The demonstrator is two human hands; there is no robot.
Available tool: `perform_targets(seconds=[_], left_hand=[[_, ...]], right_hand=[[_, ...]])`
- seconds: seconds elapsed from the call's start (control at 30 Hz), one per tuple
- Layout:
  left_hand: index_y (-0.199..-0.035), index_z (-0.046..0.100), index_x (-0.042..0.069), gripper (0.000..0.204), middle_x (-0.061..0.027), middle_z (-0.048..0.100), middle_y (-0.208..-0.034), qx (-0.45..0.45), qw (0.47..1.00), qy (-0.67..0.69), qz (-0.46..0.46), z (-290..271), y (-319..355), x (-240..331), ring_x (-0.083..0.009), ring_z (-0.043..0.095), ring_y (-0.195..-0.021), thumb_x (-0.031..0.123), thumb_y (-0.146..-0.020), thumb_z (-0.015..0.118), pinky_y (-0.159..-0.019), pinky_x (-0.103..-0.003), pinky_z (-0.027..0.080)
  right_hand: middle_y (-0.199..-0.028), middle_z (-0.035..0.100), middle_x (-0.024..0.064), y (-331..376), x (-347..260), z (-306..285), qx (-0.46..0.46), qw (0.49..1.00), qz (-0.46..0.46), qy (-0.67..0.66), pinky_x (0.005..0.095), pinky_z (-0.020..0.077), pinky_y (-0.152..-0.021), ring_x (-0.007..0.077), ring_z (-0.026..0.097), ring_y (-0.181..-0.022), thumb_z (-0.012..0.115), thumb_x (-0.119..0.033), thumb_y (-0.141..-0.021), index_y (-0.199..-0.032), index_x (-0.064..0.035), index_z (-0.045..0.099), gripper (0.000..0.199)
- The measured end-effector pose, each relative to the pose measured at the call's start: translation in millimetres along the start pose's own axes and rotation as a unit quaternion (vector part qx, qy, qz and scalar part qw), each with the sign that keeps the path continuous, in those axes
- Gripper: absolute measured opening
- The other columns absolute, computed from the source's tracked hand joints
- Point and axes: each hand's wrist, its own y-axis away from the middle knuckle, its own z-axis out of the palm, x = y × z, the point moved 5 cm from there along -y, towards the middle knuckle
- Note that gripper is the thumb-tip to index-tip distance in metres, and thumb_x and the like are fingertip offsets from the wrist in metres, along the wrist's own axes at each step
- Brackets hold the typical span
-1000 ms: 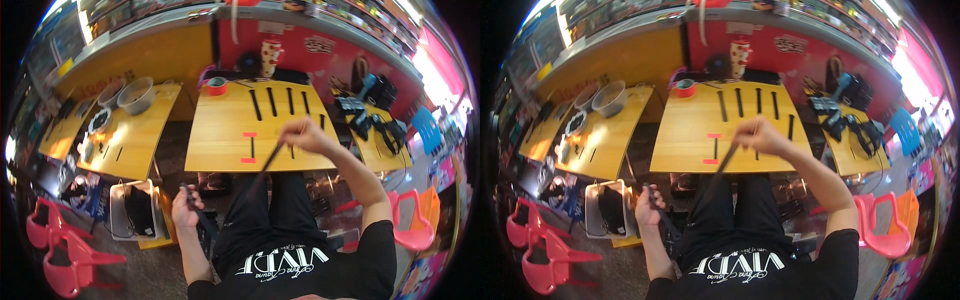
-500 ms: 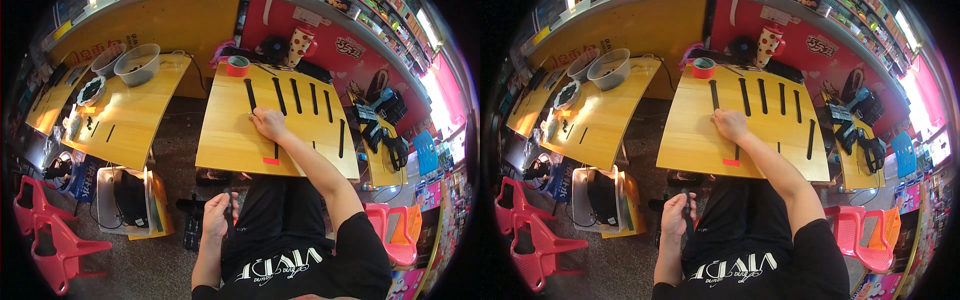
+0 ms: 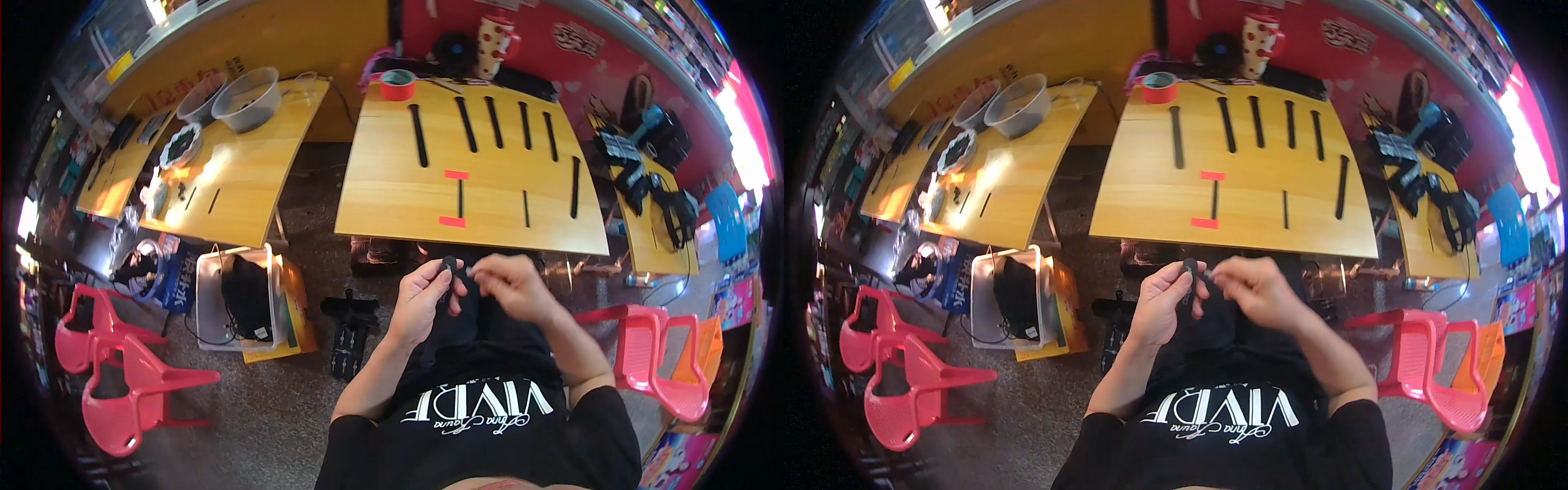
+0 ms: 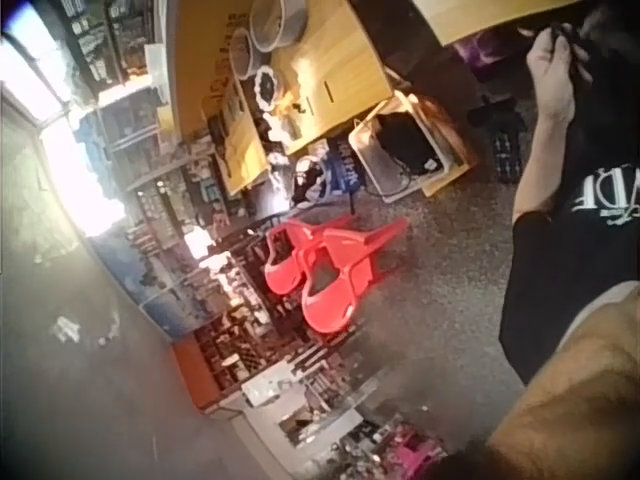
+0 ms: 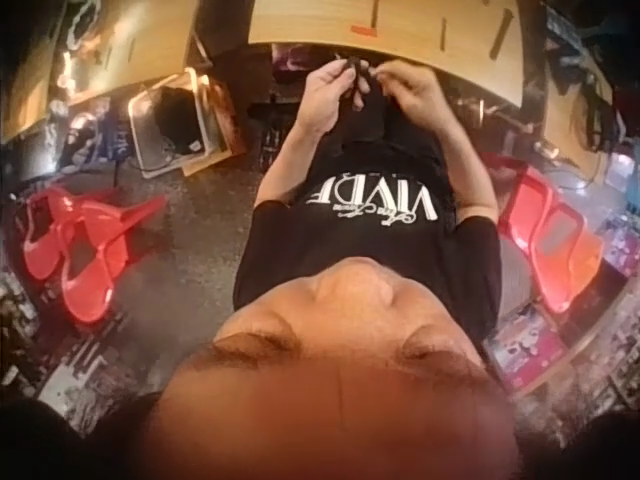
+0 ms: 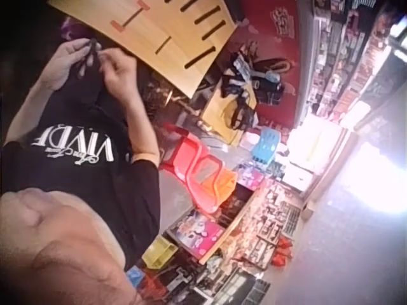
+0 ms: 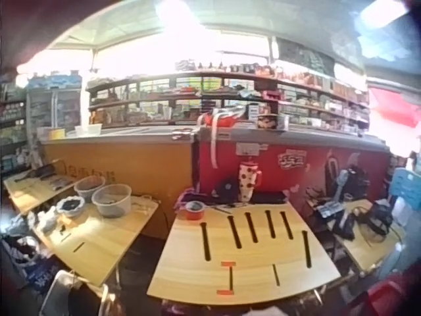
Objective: The recorder is assembling and organizing black textile straps by placing them onto a horizontal template strip on a wooden table.
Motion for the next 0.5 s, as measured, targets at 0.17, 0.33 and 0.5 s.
perform_targets(seconds=[0.17,0.33,0.5], left_hand=[[-0.114,0.060,-0.002,0.024,-0.0074,0.062,-0.077,-0.043,0.996,-0.075,-0.011,48.0,1.4,-15.2,-0.0097,0.056,-0.060,0.015,-0.101,0.048,-0.048,-0.019,0.044],[-0.111,0.062,0.000,0.024,-0.0051,0.061,-0.073,-0.068,0.989,-0.128,-0.016,80.7,3.4,-28.7,-0.0080,0.052,-0.054,0.018,-0.101,0.049,-0.047,-0.019,0.042],[-0.107,0.063,0.000,0.023,-0.0056,0.062,-0.073,-0.060,0.985,-0.162,-0.022,90.1,6.4,-34.6,-0.0081,0.052,-0.052,0.018,-0.101,0.050,-0.047,-0.019,0.041]], right_hand=[[-0.071,0.061,0.0099,55.7,-2.4,-7.3,0.133,0.986,-0.101,0.031,0.0277,0.0454,-0.054,0.0176,0.061,-0.060,0.059,0.001,-0.089,-0.091,0.0033,0.063,0.005],[-0.071,0.059,0.0113,84.4,-14.0,-32.4,0.256,0.941,-0.161,0.152,0.0347,0.0463,-0.053,0.0289,0.062,-0.063,0.064,-0.002,-0.083,-0.086,-0.0027,0.063,0.003],[-0.069,0.057,0.0104,97.7,-11.6,-42.8,0.300,0.919,-0.159,0.201,0.0358,0.0453,-0.052,0.0279,0.061,-0.063,0.065,-0.004,-0.081,-0.084,-0.0043,0.062,0.004]])
